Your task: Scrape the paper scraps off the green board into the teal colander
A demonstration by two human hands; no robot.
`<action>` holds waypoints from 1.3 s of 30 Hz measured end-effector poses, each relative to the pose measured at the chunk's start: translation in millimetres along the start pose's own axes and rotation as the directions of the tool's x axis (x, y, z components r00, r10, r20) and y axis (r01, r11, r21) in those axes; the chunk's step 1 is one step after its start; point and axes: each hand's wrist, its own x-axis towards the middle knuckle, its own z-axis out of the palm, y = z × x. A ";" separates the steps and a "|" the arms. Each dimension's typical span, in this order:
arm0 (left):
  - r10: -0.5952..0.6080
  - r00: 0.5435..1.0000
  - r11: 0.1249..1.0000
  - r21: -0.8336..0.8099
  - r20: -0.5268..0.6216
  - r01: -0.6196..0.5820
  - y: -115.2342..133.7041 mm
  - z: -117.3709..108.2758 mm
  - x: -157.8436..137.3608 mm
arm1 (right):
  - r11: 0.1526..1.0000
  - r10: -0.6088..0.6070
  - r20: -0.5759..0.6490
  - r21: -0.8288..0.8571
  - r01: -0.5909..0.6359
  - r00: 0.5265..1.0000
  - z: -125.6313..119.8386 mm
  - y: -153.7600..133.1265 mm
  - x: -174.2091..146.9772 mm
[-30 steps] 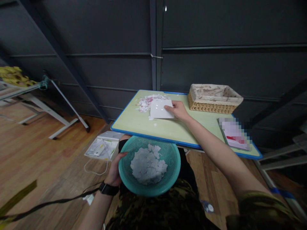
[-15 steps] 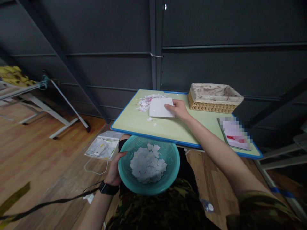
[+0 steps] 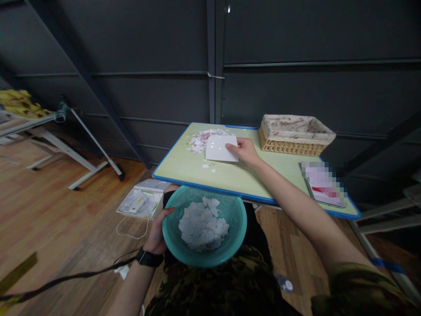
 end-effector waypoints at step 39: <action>0.036 0.999 0.999 0.003 -0.008 -0.036 1.3 2.0 -0.4 | 0.996 0.084 0.062 -0.008 -0.083 0.995 -14.7 -14.3 -0.8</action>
